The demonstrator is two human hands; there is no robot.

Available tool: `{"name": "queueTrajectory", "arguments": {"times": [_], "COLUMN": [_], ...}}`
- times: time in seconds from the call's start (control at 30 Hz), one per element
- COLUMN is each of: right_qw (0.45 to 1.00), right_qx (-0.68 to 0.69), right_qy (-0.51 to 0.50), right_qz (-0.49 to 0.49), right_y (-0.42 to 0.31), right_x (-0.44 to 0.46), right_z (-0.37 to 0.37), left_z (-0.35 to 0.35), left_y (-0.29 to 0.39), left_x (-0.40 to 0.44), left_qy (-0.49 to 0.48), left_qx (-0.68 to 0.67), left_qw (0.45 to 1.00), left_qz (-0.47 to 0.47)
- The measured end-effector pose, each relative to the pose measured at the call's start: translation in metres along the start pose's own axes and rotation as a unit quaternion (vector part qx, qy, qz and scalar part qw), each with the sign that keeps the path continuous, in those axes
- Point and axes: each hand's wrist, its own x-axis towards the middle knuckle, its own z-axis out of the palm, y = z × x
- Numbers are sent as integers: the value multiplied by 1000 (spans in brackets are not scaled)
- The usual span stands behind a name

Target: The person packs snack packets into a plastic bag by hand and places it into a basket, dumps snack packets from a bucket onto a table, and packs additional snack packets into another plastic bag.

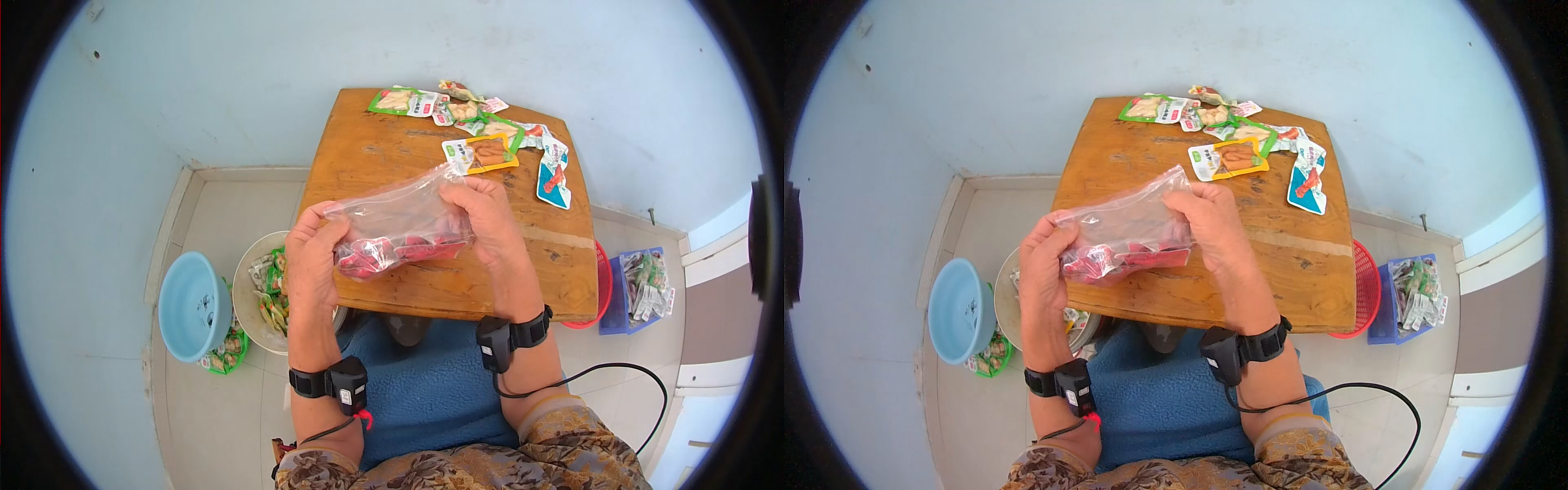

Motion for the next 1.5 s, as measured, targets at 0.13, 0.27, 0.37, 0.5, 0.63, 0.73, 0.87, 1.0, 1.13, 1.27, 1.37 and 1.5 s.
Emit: {"name": "queueTrajectory", "arguments": {"times": [0.13, 0.27, 0.37, 0.5, 0.63, 0.73, 0.87, 1.0, 1.13, 1.27, 1.37, 1.5], "right_qw": [998, 993, 988, 960, 861, 809, 874, 873, 858, 846, 887, 895], "right_qx": [-56, -110, -104, -176, -373, -481, -438, -438, -456, -478, -413, -413], "right_qy": [8, 11, 76, -1, -123, -136, -121, -111, -77, -43, -70, -109], "right_qz": [14, 26, -79, -219, -323, -310, -170, -187, -223, -233, -192, -127], "right_y": [12, 18, 16, 10, -26, -13, -8, -7, -3, -6, -7, -23], "right_x": [10, 13, 7, 8, -28, -27, -22, -16, -12, -11, -9, -10], "right_z": [-13, -20, -4, -17, 7, 15, 13, 10, 12, 10, 0, -17], "left_z": [-15, -12, -20, -17, -14, -18, -29, -31, -24, -16, -11, -2], "left_y": [-4, -1, -6, -8, -8, -8, -5, -1, -10, -8, -6, -2], "left_x": [7, 7, 12, 13, 12, 12, 13, 11, 6, 9, 7, -1], "left_qy": [3, 4, -23, -17, 0, -26, -34, -107, -208, -194, -199, -216], "left_qx": [56, 45, 79, 77, 105, 105, 132, 95, 69, 146, 157, 95], "left_qw": [998, 998, 996, 996, 994, 994, 988, 989, 975, 970, 967, 971], "left_qz": [-32, -35, -46, -36, -20, -20, -77, -33, 38, -4, -7, -45]}}
